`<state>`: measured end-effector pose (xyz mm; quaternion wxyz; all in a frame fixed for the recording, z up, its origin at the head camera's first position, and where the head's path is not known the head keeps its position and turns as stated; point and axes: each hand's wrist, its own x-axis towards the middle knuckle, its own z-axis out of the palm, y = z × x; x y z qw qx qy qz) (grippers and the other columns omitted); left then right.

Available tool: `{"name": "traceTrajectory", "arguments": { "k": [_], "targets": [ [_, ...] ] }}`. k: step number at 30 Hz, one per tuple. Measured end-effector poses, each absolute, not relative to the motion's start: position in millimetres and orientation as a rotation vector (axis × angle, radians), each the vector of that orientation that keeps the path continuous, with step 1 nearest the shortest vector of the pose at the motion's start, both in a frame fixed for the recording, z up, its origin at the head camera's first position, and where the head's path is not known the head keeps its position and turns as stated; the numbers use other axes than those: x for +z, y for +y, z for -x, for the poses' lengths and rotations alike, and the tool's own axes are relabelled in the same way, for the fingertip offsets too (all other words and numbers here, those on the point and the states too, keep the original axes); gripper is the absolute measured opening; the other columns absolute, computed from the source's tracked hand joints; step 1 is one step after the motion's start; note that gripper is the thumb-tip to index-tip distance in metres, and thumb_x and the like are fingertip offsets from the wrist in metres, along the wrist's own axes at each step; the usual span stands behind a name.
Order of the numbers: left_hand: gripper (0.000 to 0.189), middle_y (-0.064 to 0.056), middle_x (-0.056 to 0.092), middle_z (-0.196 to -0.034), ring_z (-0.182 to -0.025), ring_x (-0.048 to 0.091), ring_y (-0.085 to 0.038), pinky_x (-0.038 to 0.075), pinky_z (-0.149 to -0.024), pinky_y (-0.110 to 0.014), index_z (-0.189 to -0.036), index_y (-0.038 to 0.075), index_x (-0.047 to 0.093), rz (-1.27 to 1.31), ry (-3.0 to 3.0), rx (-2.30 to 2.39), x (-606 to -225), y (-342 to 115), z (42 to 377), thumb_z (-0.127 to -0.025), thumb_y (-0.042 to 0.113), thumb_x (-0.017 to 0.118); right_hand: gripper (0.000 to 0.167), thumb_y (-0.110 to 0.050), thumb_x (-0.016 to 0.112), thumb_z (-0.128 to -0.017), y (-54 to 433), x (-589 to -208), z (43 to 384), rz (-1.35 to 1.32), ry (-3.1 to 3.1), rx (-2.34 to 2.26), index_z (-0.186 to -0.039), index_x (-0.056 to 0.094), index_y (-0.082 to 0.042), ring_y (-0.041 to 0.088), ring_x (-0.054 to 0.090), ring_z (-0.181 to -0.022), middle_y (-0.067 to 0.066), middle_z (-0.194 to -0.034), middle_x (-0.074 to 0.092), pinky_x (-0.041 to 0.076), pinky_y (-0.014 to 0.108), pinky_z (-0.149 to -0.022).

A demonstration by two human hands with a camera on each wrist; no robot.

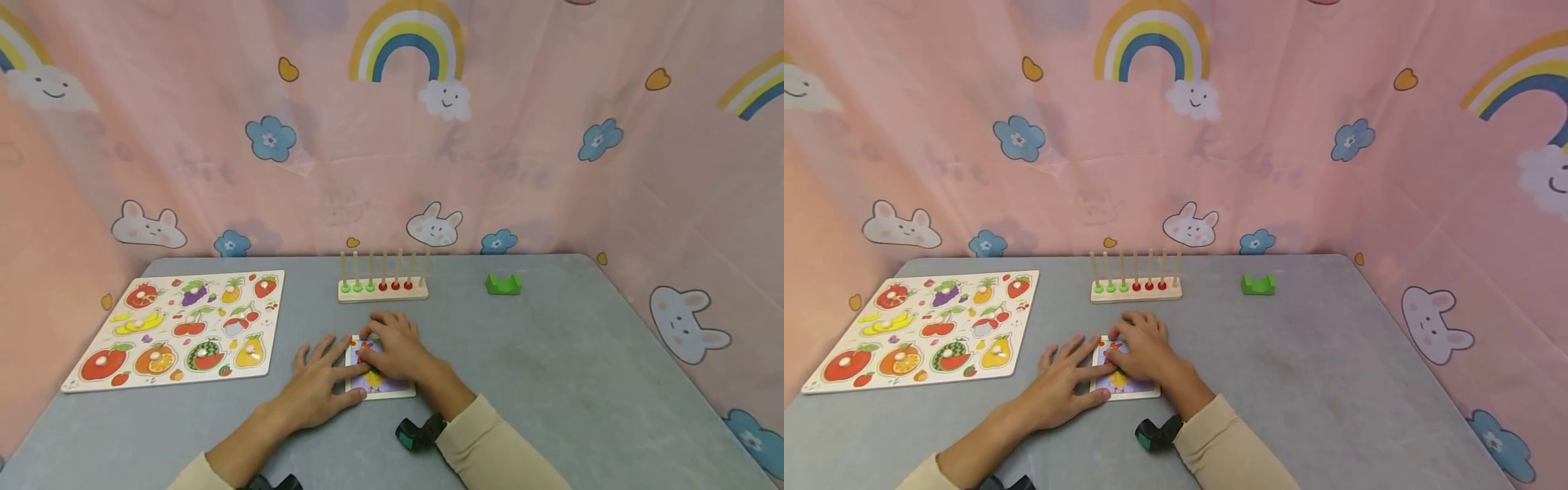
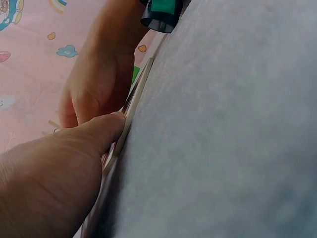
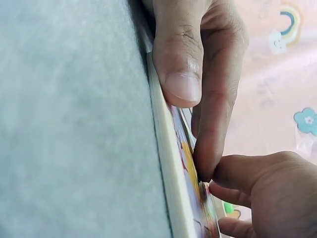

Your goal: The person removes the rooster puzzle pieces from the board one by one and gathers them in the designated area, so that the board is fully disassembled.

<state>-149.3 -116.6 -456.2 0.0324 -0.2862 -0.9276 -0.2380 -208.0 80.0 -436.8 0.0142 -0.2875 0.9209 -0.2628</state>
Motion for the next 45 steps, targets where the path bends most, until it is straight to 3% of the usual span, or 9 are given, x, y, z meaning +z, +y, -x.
{"name": "traceTrajectory", "arguments": {
  "k": [8, 17, 23, 33, 41, 45],
  "targets": [
    [0.044, -0.015, 0.034, -0.151, -0.138, 0.022, -0.043, 0.009, -0.097, -0.071, -0.127, 0.027, 0.066, 0.874, -2.866, -0.736, -457.3, -116.6, 148.7, -0.089, 0.05, 0.063, 0.011, -0.026, 0.067, -0.088, 77.9, -437.8, 206.5, 0.872, 2.864, -0.821, -0.097, 0.063, -0.021, 0.038, 0.034, -0.127, 0.013, -0.142, 0.044, 0.025, 0.061, -0.097],
    [0.045, -0.014, 0.032, -0.152, -0.138, 0.021, -0.043, 0.008, -0.097, -0.071, -0.13, 0.032, 0.064, 0.88, -2.872, -0.724, -457.5, -116.6, 149.7, -0.089, 0.051, 0.063, 0.019, 0.0, 0.054, -0.09, 77.0, -439.4, 205.6, 0.845, 2.881, -0.886, -0.096, 0.063, -0.017, 0.039, 0.033, -0.13, 0.015, -0.142, 0.044, 0.021, 0.062, -0.1],
    [0.044, -0.013, 0.033, -0.152, -0.139, 0.021, -0.043, 0.008, -0.097, -0.072, -0.129, 0.032, 0.064, 0.877, -2.87, -0.72, -457.4, -117.1, 150.4, -0.089, 0.05, 0.063, 0.015, -0.002, 0.055, -0.09, 76.0, -439.9, 206.2, 0.86, 2.895, -0.906, -0.092, 0.061, -0.016, 0.04, 0.035, -0.128, 0.017, -0.139, 0.046, 0.023, 0.063, -0.099],
    [0.044, -0.013, 0.034, -0.151, -0.138, 0.021, -0.044, 0.009, -0.096, -0.073, -0.127, 0.03, 0.066, 0.884, -2.846, -0.739, -456.6, -117.3, 151.5, -0.089, 0.05, 0.064, 0.02, -0.009, 0.062, -0.084, 78.9, -441.5, 206.6, 0.868, 2.917, -0.935, -0.102, 0.068, -0.017, 0.036, 0.036, -0.126, 0.014, -0.136, 0.048, 0.023, 0.06, -0.1],
    [0.043, -0.016, 0.036, -0.15, -0.137, 0.022, -0.044, 0.01, -0.096, -0.073, -0.125, 0.027, 0.068, 0.881, -2.843, -0.742, -456.4, -117.6, 150.8, -0.088, 0.049, 0.065, 0.025, -0.018, 0.072, -0.08, 82.3, -444.5, 208.4, 1.015, 2.95, -0.947, -0.105, 0.071, -0.017, 0.023, 0.046, -0.104, -0.001, -0.107, 0.061, 0.033, 0.05, -0.087],
    [0.043, -0.015, 0.037, -0.149, -0.137, 0.023, -0.044, 0.011, -0.096, -0.072, -0.125, 0.027, 0.068, 0.879, -2.845, -0.737, -457.1, -117.8, 150.3, -0.088, 0.049, 0.064, 0.029, -0.016, 0.073, -0.081, 82.7, -443.8, 207.8, 1.085, 2.908, -0.969, -0.11, 0.071, -0.014, 0.019, 0.047, -0.099, -0.003, -0.104, 0.065, 0.034, 0.048, -0.085]
  ]
}}
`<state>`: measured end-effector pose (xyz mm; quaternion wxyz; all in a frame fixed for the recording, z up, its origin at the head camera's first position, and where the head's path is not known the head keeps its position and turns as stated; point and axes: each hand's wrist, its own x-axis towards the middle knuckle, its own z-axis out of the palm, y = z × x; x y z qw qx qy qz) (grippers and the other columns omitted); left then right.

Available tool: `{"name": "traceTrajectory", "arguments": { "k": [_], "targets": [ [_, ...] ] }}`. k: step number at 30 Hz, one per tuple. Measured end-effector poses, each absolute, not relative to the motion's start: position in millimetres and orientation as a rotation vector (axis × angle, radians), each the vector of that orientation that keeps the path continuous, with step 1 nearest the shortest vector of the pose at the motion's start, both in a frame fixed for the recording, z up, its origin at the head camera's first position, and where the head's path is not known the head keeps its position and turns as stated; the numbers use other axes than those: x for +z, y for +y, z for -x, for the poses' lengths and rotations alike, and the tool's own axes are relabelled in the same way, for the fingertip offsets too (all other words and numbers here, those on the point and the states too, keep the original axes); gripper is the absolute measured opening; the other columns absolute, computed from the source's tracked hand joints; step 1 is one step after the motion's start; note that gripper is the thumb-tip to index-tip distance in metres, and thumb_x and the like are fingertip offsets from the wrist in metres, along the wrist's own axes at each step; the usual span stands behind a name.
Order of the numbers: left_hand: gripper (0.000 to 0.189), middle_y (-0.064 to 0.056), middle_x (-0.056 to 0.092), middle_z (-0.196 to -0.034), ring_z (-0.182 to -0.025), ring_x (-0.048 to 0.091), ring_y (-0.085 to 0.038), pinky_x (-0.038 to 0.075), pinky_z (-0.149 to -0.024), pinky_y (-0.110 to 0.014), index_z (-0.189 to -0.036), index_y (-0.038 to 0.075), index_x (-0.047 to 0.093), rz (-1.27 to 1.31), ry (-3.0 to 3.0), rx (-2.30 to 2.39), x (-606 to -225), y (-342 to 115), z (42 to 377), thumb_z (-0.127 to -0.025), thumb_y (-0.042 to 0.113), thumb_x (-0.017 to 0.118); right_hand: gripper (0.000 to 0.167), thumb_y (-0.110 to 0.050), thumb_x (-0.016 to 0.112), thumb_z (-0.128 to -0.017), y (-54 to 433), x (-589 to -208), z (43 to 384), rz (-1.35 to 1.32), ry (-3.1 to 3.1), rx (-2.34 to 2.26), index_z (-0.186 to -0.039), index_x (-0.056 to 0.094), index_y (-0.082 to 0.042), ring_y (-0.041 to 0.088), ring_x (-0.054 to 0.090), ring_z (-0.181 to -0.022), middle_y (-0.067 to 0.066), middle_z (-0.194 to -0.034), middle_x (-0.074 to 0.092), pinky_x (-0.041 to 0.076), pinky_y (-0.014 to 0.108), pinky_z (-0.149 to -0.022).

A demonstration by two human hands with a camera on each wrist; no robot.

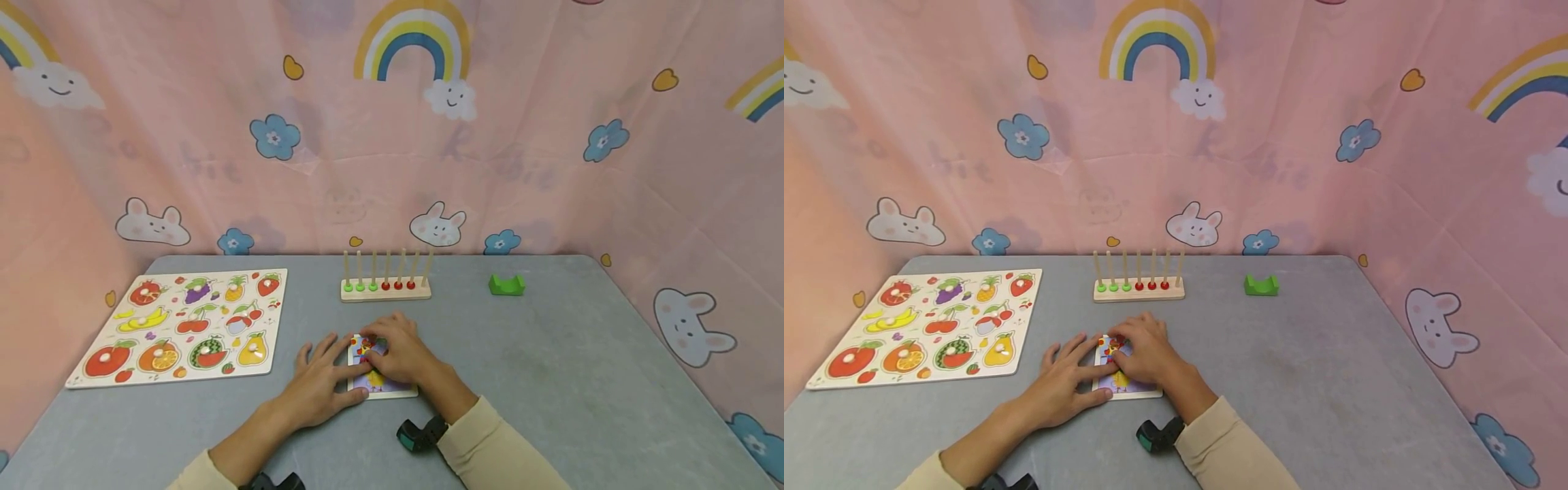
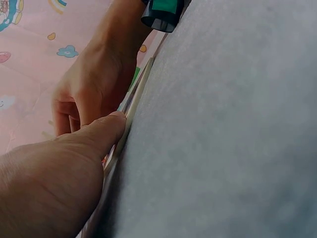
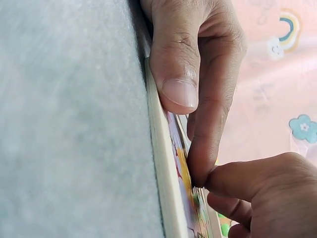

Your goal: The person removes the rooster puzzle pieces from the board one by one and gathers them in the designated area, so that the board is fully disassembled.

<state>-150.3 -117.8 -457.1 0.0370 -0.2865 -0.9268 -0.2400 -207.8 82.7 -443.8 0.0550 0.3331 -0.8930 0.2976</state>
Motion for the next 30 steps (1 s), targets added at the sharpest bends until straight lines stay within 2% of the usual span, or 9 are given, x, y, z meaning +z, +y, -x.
{"name": "traceTrajectory", "arguments": {
  "k": [6, 12, 30],
  "targets": [
    [0.043, -0.014, 0.037, -0.149, -0.137, 0.023, -0.044, 0.011, -0.096, -0.071, -0.125, 0.027, 0.068, 0.876, -2.845, -0.735, -456, -119, 150, -0.088, 0.048, 0.065, 0.034, -0.011, 0.072, -0.083, 82, -441, 208, -1.084, -2.699, 0.97, -0.116, 0.069, -0.007, 0.02, 0.047, -0.1, 0.0, -0.105, 0.065, 0.036, 0.047, -0.089],
    [0.043, -0.015, 0.036, -0.149, -0.137, 0.022, -0.045, 0.01, -0.096, -0.072, -0.128, 0.03, 0.066, 0.88, -2.842, -0.738, -455, -119, 151, -0.089, 0.048, 0.064, 0.033, -0.006, 0.071, -0.084, 82, -437, 210, -1.078, -2.696, 1.032, -0.117, 0.068, -0.004, 0.018, 0.047, -0.096, -0.001, -0.1, 0.063, 0.041, 0.04, -0.082],
    [0.045, -0.015, 0.033, -0.151, -0.138, 0.021, -0.044, 0.009, -0.098, -0.071, -0.13, 0.03, 0.064, 0.873, -2.876, -0.761, -455, -117, 149, -0.089, 0.05, 0.062, 0.029, -0.009, 0.071, -0.087, 105, -413, 204, -1.021, -2.701, 1.231, -0.116, 0.067, -0.006, 0.019, 0.049, -0.101, -0.004, -0.099, 0.059, 0.045, 0.043, -0.089]
  ]
}}
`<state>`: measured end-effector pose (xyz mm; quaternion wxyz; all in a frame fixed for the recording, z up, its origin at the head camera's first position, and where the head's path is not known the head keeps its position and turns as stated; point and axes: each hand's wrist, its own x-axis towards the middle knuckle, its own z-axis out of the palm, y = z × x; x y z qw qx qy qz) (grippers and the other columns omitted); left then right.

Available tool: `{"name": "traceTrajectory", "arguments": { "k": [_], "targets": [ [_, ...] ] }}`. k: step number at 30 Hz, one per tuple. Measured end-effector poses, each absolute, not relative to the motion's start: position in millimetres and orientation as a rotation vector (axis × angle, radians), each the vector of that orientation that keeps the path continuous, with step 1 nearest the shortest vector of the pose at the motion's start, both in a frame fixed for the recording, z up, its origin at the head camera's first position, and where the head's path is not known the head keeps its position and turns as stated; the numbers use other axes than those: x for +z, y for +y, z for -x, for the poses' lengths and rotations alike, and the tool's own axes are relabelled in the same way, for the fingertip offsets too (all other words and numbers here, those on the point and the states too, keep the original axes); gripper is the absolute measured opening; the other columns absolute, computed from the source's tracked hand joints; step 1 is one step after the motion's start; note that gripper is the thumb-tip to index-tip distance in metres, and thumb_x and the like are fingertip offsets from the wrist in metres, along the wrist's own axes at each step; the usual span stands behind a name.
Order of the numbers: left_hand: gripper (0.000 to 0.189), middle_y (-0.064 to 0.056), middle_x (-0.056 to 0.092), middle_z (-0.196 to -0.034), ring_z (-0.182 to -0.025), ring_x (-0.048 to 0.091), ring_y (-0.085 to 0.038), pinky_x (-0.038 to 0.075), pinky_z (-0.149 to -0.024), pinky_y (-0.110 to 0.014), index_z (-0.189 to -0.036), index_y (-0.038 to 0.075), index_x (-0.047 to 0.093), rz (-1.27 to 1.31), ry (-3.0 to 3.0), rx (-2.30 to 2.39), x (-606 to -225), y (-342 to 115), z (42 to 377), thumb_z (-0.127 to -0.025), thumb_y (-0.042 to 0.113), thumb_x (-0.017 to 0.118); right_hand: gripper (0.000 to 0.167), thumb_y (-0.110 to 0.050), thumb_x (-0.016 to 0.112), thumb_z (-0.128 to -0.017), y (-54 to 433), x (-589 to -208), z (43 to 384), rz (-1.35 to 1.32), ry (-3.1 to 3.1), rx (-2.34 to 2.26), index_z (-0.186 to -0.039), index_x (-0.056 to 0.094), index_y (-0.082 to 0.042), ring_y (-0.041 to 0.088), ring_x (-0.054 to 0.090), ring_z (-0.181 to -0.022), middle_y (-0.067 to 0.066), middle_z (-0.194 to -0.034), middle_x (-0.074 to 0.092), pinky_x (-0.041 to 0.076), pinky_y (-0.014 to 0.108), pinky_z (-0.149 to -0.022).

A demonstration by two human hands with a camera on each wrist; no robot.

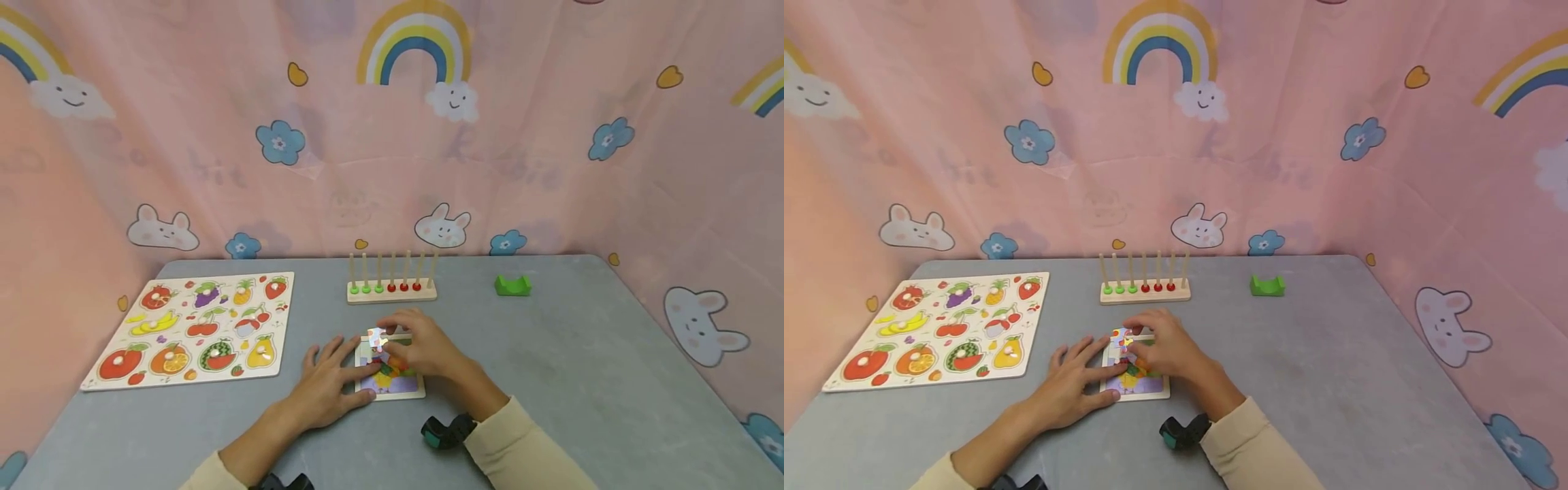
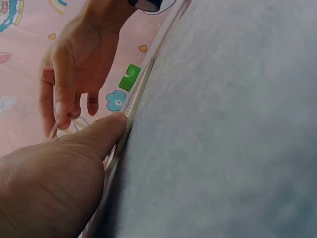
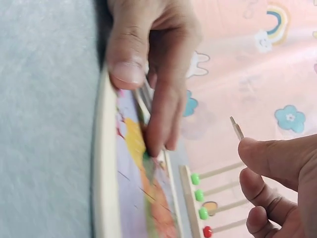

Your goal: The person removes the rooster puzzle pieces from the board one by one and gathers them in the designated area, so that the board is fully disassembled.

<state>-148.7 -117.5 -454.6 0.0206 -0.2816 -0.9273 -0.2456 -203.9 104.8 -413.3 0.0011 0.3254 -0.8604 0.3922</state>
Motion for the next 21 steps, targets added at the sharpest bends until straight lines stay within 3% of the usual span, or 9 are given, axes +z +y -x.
{"name": "traceTrajectory", "arguments": {
  "k": [14, 21],
  "targets": [
    [0.046, -0.015, 0.033, -0.151, -0.138, 0.021, -0.042, 0.009, -0.099, -0.069, -0.129, 0.03, 0.065, 0.865, -2.88, -0.74, -455, -118, 149, -0.089, 0.051, 0.063, 0.033, -0.003, 0.072, -0.084, 135, -397, 195, -0.97, -2.641, 1.292, -0.117, 0.067, -0.004, 0.031, 0.053, -0.095, 0.001, -0.098, 0.06, 0.045, 0.05, -0.081],
    [0.047, -0.013, 0.032, -0.152, -0.139, 0.02, -0.041, 0.008, -0.1, -0.068, -0.13, 0.031, 0.064, 0.862, -2.89, -0.755, -457, -117, 149, -0.089, 0.052, 0.063, 0.033, -0.002, 0.073, -0.083, 155, -394, 192, -0.946, -2.641, 1.218, -0.116, 0.067, -0.002, 0.024, 0.054, -0.093, 0.0, -0.098, 0.061, 0.046, 0.045, -0.08]
  ]
}}
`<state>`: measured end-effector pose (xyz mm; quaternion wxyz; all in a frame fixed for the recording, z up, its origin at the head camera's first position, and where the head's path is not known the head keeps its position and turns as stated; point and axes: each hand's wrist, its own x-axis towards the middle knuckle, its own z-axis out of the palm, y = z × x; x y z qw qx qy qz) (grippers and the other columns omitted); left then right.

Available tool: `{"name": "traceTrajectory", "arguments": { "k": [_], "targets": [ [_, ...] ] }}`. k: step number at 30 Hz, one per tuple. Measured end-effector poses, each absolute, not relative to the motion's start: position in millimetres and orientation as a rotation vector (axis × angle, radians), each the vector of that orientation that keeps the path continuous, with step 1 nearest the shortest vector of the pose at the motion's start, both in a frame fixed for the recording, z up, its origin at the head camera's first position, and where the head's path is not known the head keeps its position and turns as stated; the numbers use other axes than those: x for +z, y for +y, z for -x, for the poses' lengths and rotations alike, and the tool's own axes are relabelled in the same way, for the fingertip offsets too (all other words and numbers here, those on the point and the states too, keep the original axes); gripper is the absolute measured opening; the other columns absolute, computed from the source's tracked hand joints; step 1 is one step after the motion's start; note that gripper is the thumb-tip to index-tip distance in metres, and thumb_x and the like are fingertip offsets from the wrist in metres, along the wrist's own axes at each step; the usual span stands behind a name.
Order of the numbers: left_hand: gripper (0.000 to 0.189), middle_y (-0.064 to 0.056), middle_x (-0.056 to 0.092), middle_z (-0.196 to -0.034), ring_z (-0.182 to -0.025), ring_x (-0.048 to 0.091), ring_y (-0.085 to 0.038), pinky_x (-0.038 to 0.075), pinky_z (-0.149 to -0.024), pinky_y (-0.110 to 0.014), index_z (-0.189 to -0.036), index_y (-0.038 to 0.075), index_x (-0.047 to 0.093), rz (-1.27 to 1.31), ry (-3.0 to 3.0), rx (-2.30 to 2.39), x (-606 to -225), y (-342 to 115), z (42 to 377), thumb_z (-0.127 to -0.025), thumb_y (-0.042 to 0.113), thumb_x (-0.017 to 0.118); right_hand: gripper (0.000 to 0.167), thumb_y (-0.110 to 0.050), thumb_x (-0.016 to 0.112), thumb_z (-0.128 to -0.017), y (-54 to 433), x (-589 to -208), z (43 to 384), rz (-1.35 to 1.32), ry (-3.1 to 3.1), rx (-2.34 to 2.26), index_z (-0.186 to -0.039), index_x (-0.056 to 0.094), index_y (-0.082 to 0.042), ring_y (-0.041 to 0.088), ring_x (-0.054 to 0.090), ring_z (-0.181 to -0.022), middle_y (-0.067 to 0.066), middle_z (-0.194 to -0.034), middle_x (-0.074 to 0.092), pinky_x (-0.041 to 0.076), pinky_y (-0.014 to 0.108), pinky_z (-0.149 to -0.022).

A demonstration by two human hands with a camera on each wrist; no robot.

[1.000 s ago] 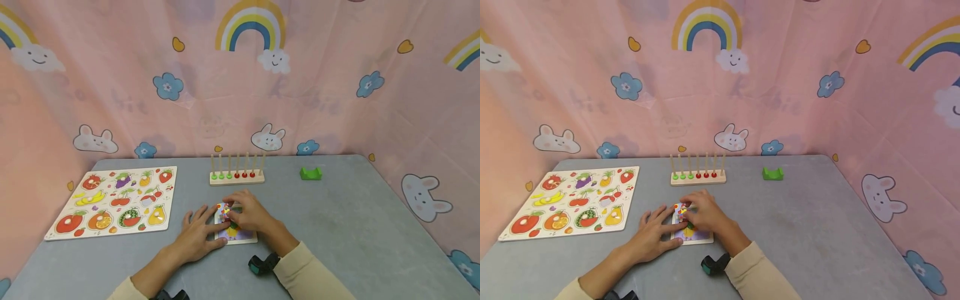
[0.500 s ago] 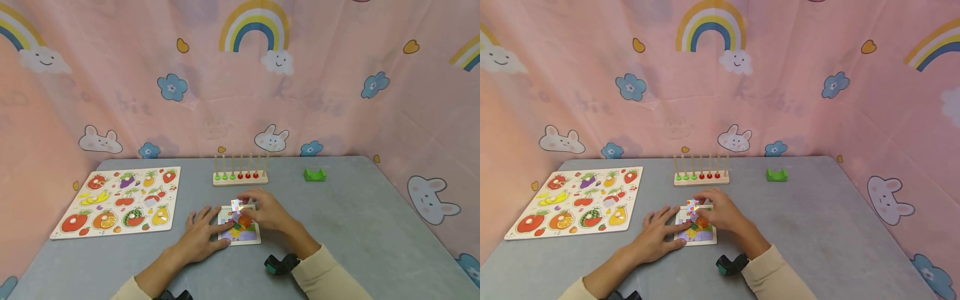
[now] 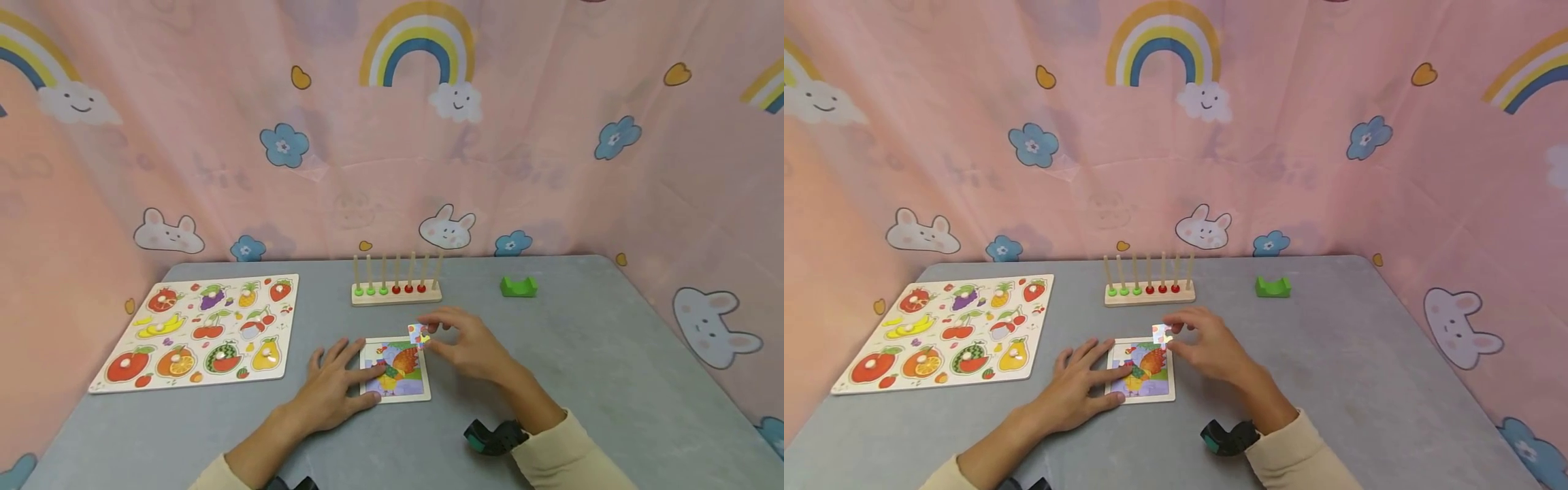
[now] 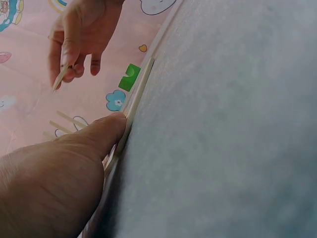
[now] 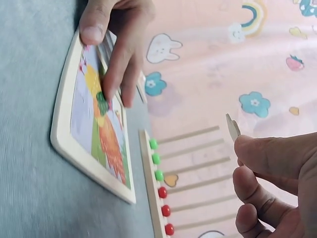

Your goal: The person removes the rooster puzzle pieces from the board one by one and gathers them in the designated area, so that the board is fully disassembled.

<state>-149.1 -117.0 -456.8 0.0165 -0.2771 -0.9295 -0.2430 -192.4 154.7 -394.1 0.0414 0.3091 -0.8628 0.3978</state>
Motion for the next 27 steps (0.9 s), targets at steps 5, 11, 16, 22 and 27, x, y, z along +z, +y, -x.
{"name": "traceTrajectory", "arguments": {
  "k": [5, 11, 16, 22, 27],
  "targets": [
    [0.046, -0.013, 0.032, -0.152, -0.139, 0.02, -0.04, 0.008, -0.1, -0.068, -0.13, 0.031, 0.064, 0.863, -2.881, -0.764, -458, -116, 149, -0.088, 0.051, 0.064, 0.033, -0.001, 0.074, -0.082, 171, -394, 190, -0.892, -2.633, 1.196, -0.115, 0.068, -0.005, 0.02, 0.054, -0.093, -0.003, -0.098, 0.061, 0.046, 0.044, -0.08],
    [0.046, -0.013, 0.033, -0.152, -0.139, 0.02, -0.041, 0.008, -0.1, -0.069, -0.13, 0.031, 0.064, 0.864, -2.88, -0.755, -458, -117, 149, -0.088, 0.05, 0.064, 0.035, 0.004, 0.073, -0.08, 189, -398, 192, -0.858, -2.597, 1.205, -0.114, 0.069, -0.003, 0.019, 0.054, -0.093, -0.003, -0.098, 0.062, 0.046, 0.047, -0.08],
    [0.047, -0.013, 0.032, -0.152, -0.139, 0.019, -0.04, 0.007, -0.1, -0.069, -0.131, 0.03, 0.063, 0.867, -2.891, -0.766, -458, -117, 149, -0.089, 0.051, 0.063, 0.035, 0.003, 0.072, -0.082, 202, -399, 194, -0.816, -2.604, 1.228, -0.116, 0.068, -0.003, 0.018, 0.055, -0.094, -0.002, -0.1, 0.062, 0.046, 0.045, -0.082],
    [0.046, -0.013, 0.032, -0.152, -0.139, 0.019, -0.04, 0.007, -0.1, -0.069, -0.131, 0.03, 0.063, 0.861, -2.892, -0.769, -458, -117, 149, -0.089, 0.051, 0.063, 0.035, 0.002, 0.074, -0.081, 216, -409, 198, -0.751, -2.61, 1.24, -0.116, 0.068, -0.002, 0.022, 0.057, -0.094, 0.001, -0.099, 0.064, 0.045, 0.046, -0.082],
    [0.046, -0.013, 0.032, -0.152, -0.139, 0.019, -0.041, 0.007, -0.1, -0.068, -0.13, 0.03, 0.064, 0.866, -2.883, -0.775, -458, -117, 149, -0.089, 0.049, 0.064, 0.036, 0.002, 0.075, -0.081, 225, -424, 203, -0.724, -2.594, 1.219, -0.115, 0.067, 0.002, 0.025, 0.057, -0.092, 0.004, -0.096, 0.064, 0.045, 0.047, -0.079]
  ]
}}
